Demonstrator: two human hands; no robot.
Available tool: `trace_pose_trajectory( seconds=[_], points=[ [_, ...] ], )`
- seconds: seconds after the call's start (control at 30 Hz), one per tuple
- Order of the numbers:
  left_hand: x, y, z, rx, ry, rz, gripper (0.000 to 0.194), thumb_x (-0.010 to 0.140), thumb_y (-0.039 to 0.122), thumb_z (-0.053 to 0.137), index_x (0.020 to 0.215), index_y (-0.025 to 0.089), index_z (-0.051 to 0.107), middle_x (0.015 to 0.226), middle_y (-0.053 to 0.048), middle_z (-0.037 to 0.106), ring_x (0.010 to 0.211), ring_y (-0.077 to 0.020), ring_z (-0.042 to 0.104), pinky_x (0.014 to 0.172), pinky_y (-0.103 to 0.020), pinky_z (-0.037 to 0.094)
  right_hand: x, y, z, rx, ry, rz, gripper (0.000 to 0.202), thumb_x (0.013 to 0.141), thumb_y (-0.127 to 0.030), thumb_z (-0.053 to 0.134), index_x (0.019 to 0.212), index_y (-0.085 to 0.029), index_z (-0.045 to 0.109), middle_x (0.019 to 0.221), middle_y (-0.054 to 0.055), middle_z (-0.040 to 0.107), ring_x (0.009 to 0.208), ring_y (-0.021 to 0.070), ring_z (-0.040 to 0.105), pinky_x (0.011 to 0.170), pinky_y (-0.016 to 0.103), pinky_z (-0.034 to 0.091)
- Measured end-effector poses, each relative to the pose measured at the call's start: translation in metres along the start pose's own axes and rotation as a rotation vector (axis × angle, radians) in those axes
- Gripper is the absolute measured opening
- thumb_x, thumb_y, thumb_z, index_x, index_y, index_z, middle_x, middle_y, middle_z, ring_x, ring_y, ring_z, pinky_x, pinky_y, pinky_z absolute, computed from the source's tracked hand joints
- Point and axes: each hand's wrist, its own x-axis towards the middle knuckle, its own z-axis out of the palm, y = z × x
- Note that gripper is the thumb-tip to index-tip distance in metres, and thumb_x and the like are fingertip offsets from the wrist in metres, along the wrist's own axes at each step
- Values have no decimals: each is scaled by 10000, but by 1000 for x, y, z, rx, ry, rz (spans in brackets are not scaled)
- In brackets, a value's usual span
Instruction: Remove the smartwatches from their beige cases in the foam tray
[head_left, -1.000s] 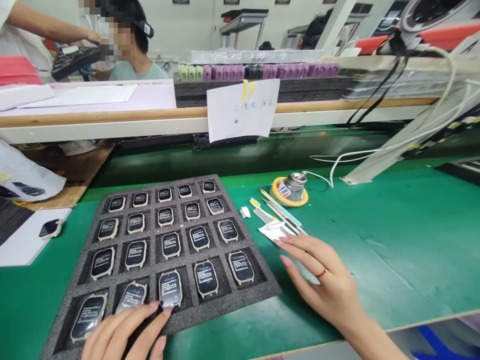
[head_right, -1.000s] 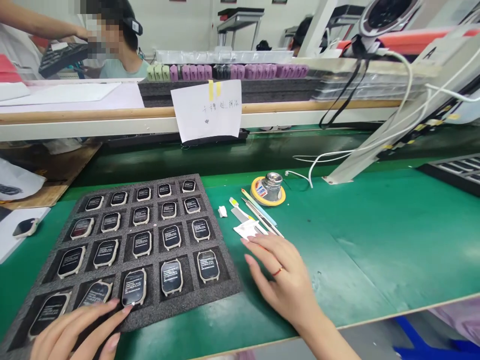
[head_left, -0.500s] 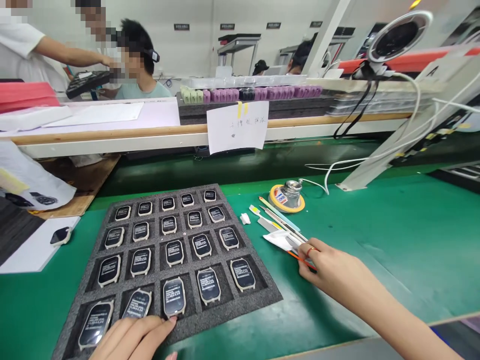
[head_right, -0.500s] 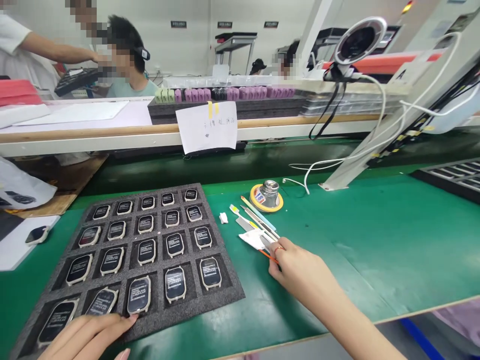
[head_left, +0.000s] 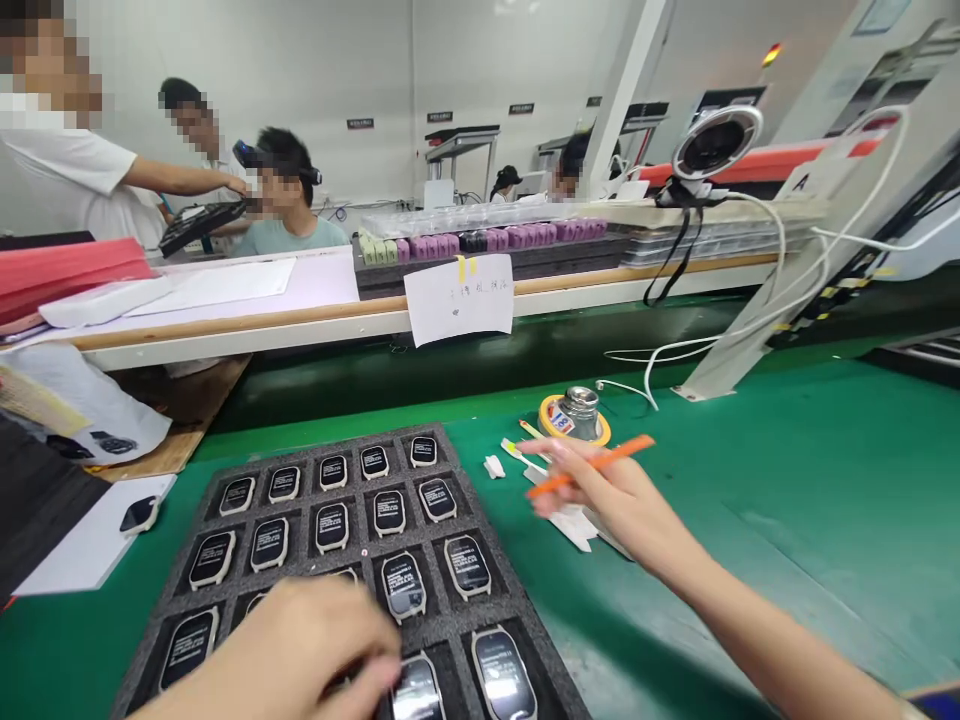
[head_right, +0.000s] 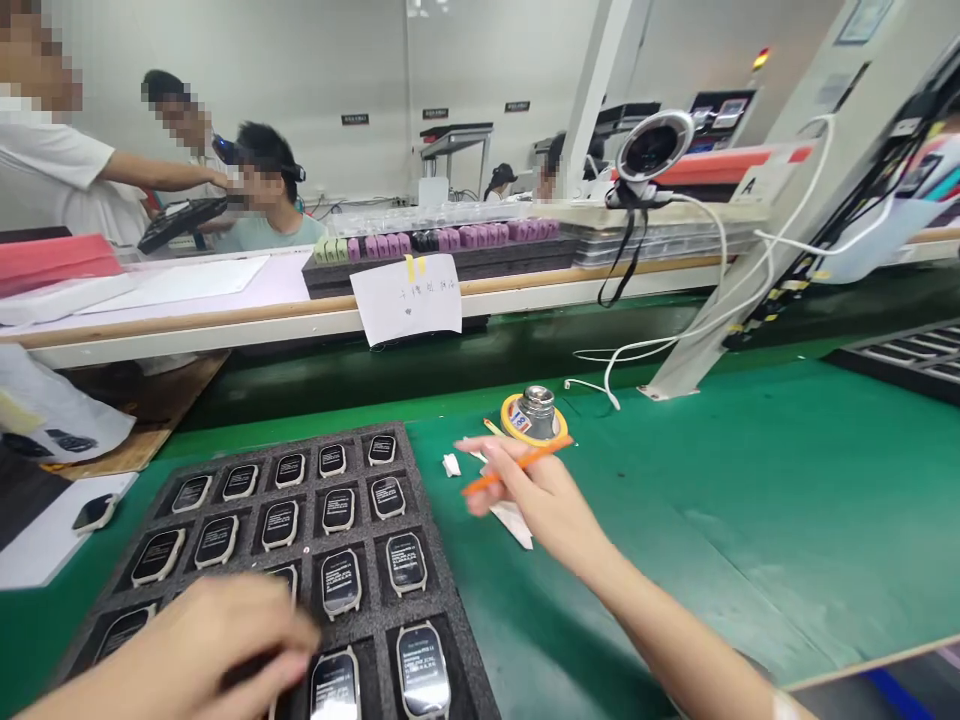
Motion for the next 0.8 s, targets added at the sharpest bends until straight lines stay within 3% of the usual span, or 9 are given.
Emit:
trace_pose_trajectory(
  seconds=[0.07, 0.13, 0.2, 0.27, 0.43, 0.6, 0.8],
  points=[
    [43, -12, -2, 67, -83, -84, 206, 955, 257, 497, 1074, 266, 664, 980, -11, 708, 906, -163, 668, 814, -276, 536, 27, 1, 28, 86, -14, -18, 492, 884, -607, 571, 975, -145, 712, 752, 72, 725, 673, 199, 728, 668, 331, 610],
    [81, -31, 8, 131, -83, -75, 242, 950, 276, 516, 1136, 212, 658, 1145, -78, 666, 1103, -234, 606, 985, -394, 479, 55, 7, 55, 127, -20, -47, 411, 903, -533, 601, 1009, -148, 699, 894, 75, 726, 714, 171, 719, 700, 320, 605],
    [109, -53, 23, 159, -72, -86, 299, 958, 329, 515, 1180, 179, 648, 1204, -124, 634, 1165, -277, 569, 1007, -450, 454, 79, 15, 79, 155, -16, -85, 326, 949, -437, 588, 1084, -149, 659, 983, 63, 703, 763, 156, 699, 715, 330, 594],
    [125, -71, 35, 183, -77, -85, 311, 963, 374, 503, 1166, 200, 662, 1145, -116, 644, 1094, -276, 599, 945, -450, 482, 98, 25, 98, 174, 1, -128, 280, 974, -379, 572, 1116, -144, 629, 1033, 57, 681, 835, 165, 678, 745, 353, 581],
    [125, -88, 37, 230, -53, -80, 324, 911, 492, 564, 1073, 245, 695, 1046, -89, 640, 1007, -280, 603, 895, -456, 481, 117, 53, 118, 199, 21, -187, 251, 972, -351, 579, 1116, -150, 623, 1054, 56, 667, 852, 168, 666, 747, 350, 574],
    [108, -88, 36, 169, 50, -135, 288, 885, 398, 649, 1130, 246, 648, 1132, -58, 667, 1060, -229, 612, 941, -380, 482, 123, 70, 114, 203, -17, -210, 240, 979, -369, 564, 1036, -147, 634, 934, 28, 667, 736, 133, 645, 668, 301, 563],
    [110, -98, 43, 54, 105, -155, 201, 853, 322, 706, 1025, 221, 683, 1086, -51, 716, 1039, -214, 640, 946, -346, 493, 130, 78, 112, 188, -29, -162, 268, 990, -391, 543, 995, -133, 617, 763, -24, 614, 523, 71, 548, 474, 202, 479]
  ],
)
